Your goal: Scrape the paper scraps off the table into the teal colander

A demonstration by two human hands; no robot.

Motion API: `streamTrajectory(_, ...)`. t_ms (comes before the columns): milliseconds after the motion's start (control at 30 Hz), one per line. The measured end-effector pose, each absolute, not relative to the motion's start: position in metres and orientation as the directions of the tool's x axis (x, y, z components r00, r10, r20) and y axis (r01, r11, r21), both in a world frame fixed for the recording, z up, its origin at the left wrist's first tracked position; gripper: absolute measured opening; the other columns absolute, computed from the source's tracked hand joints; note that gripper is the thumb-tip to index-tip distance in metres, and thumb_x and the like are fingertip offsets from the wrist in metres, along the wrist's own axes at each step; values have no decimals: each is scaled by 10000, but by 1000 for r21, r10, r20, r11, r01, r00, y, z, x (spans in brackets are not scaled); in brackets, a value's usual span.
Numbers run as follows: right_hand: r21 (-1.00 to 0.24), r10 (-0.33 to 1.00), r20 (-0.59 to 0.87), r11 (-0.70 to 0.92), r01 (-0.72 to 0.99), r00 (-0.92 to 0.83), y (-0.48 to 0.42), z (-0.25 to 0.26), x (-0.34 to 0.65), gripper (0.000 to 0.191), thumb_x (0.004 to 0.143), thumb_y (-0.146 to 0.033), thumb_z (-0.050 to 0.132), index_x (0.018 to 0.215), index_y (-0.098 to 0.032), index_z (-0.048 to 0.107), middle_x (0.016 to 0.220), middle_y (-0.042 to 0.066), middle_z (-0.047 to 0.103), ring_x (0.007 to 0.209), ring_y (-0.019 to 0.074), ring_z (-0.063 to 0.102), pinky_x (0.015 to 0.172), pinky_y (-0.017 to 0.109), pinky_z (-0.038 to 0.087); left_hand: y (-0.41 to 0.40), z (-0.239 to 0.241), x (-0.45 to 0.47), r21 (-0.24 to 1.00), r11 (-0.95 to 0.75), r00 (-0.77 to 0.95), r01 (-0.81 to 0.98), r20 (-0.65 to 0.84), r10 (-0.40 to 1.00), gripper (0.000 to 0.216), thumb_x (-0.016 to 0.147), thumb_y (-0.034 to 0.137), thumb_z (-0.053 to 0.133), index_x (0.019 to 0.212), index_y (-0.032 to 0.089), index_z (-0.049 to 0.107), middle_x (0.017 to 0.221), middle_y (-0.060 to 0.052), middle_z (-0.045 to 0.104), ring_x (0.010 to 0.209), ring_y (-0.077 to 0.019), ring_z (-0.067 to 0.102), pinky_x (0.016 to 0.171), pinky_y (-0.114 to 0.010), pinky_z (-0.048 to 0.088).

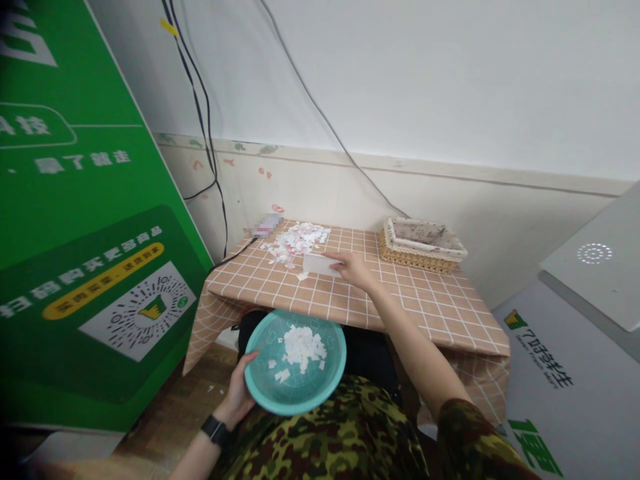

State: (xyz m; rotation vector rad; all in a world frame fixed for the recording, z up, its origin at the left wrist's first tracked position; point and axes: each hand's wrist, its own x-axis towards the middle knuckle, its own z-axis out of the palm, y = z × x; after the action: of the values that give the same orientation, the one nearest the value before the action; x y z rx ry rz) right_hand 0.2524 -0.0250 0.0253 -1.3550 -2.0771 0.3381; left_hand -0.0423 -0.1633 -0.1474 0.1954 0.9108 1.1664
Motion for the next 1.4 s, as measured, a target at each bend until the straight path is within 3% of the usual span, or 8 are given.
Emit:
streamTrajectory(267,-431,879,455,356,829,-141,-53,36,242,444,785,-202,545,1225,-256,561,1149,32,632,896,214,632,797,326,468,-165,-144,-43,565,429,137,-704,-485,864,202,720,242,627,871,114,663,796,-81,728,709,-224,667,765,-374,502)
streamTrajectory(533,-340,886,409,370,865,-219,-84,15,230,452,825,-240,479,1275,-275,504,1117,37,646,877,211,628,784,335,469,-164,-146,-44,566,422,128,-708,-485,865,175,713,241,631,833,118,664,752,-67,722,680,-214,662,720,-353,510)
streamTrajectory(767,-230,899,419,244,942,-131,-81,14,245,456,834,-259,459,1288,-267,495,971,71,693,748,226,646,691,333,474,-164,-146,-43,563,426,134,-708,-485,864,215,719,246,622,878,108,664,782,-86,725,710,-235,668,771,-390,503)
streamTrajectory(1067,-335,881,448,321,886,-150,-75,2,222,438,862,-254,427,1294,-306,478,1050,40,673,832,209,643,748,321,477,-163,-148,-44,550,440,150,-710,-492,858,204,716,251,625,863,112,656,773,-79,722,691,-222,663,736,-362,504)
streamTrajectory(1400,-377,839,484,455,807,-247,-66,-4,212,420,871,-209,432,1270,-317,505,988,10,695,710,161,639,672,271,474,-158,-135,-52,535,428,110,-728,-525,844,111,696,210,640,764,122,646,670,-65,708,613,-211,654,666,-350,516)
